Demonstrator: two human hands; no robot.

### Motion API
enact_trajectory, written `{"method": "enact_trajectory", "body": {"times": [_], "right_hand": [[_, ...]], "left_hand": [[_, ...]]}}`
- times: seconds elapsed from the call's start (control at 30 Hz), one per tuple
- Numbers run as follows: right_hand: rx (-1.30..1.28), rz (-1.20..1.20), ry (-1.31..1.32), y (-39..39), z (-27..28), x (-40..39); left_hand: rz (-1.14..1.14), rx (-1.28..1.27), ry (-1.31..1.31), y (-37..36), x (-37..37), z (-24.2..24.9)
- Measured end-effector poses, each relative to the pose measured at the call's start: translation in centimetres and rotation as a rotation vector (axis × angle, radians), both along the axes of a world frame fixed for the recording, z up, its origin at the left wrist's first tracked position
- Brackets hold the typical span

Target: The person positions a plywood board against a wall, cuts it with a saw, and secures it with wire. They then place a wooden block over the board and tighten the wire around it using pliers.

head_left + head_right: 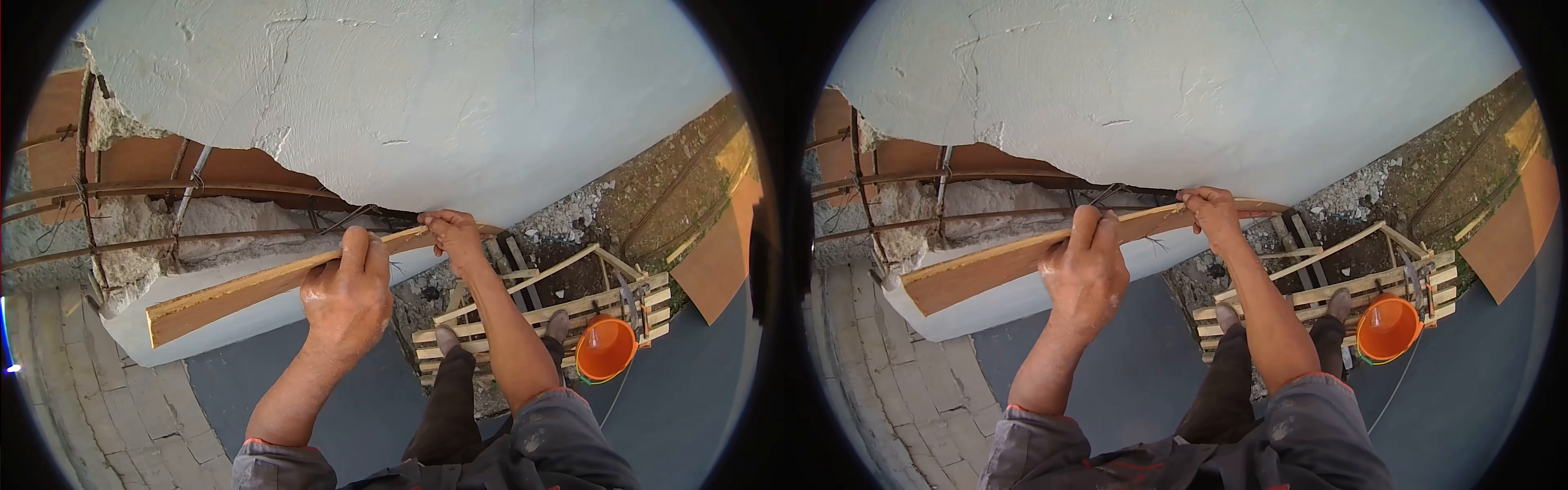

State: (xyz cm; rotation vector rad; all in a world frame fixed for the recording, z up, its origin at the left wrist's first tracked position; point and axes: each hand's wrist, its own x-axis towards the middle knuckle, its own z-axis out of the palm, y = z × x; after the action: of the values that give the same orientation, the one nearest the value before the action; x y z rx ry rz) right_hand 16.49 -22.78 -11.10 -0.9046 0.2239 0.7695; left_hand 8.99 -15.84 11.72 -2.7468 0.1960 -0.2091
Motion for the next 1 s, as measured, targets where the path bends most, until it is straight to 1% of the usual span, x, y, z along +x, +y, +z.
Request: {"method": "enact_trajectory", "body": {"times": [0.03, 0.07, 0.13, 0.27, 0.33, 0.47, 0.53, 0.57, 0.63, 0.77, 0.83, 0.87, 0.93, 0.97, 1.0], "right_hand": [[-0.151, -0.02, -0.12, 0.1, 0.5, 0.1], [-0.149, -0.019, -0.122, 0.1, 0.6, 0.1], [-0.25, 0.081, -0.123, 0.0, 0.5, 0.2], [-0.243, 0.101, -0.228, -0.4, 0.0, 0.8], [-0.249, 0.192, -0.274, -1.2, 1.0, 1.2], [-0.299, 0.252, -0.308, -1.6, 1.8, 2.1], [-0.208, 0.336, -0.247, -1.8, 2.3, 2.7], [-0.208, 0.33, -0.251, -1.8, 2.1, 2.8], [-0.042, 0.343, -0.126, -2.1, 1.4, 2.6], [0.033, 0.291, -0.118, -2.0, 0.3, 2.2], [-0.145, 0.294, -0.306, -1.4, -0.4, 2.0], [-0.148, 0.295, -0.298, -1.2, -0.6, 1.6], [-0.308, 0.141, -0.462, -0.8, -0.7, 0.9], [-0.311, 0.138, -0.459, -0.5, -0.7, 0.3], [-0.213, 0.054, -0.276, -0.1, -0.6, -0.3]], "left_hand": [[-0.024, 0.001, -0.011, 0.0, 0.0, 0.1], [-0.023, 0.003, -0.012, -0.1, 0.1, 0.1], [-0.015, -0.002, -0.011, -0.2, 0.0, 0.0], [-0.001, 0.0, -0.005, -0.5, 0.1, 0.2], [-0.012, 0.007, -0.007, -0.4, 0.1, 0.0], [-0.002, -0.012, -0.011, -0.3, 0.3, -0.1], [0.0, -0.008, -0.01, -0.1, 0.4, 0.0], [-0.005, -0.007, -0.015, 0.0, 0.4, 0.0], [0.004, -0.003, -0.014, 0.1, 0.5, -0.1], [0.002, -0.002, 0.002, 0.1, 0.7, -0.1], [0.019, 0.002, -0.002, 0.1, 0.7, -0.1], [0.019, -0.001, 0.005, 0.1, 0.6, -0.1], [0.06, -0.008, -0.011, 0.1, 0.7, -0.1], [0.056, -0.01, -0.008, 0.1, 0.7, 0.0], [0.074, -0.011, -0.001, 0.1, 0.7, 0.0]]}}
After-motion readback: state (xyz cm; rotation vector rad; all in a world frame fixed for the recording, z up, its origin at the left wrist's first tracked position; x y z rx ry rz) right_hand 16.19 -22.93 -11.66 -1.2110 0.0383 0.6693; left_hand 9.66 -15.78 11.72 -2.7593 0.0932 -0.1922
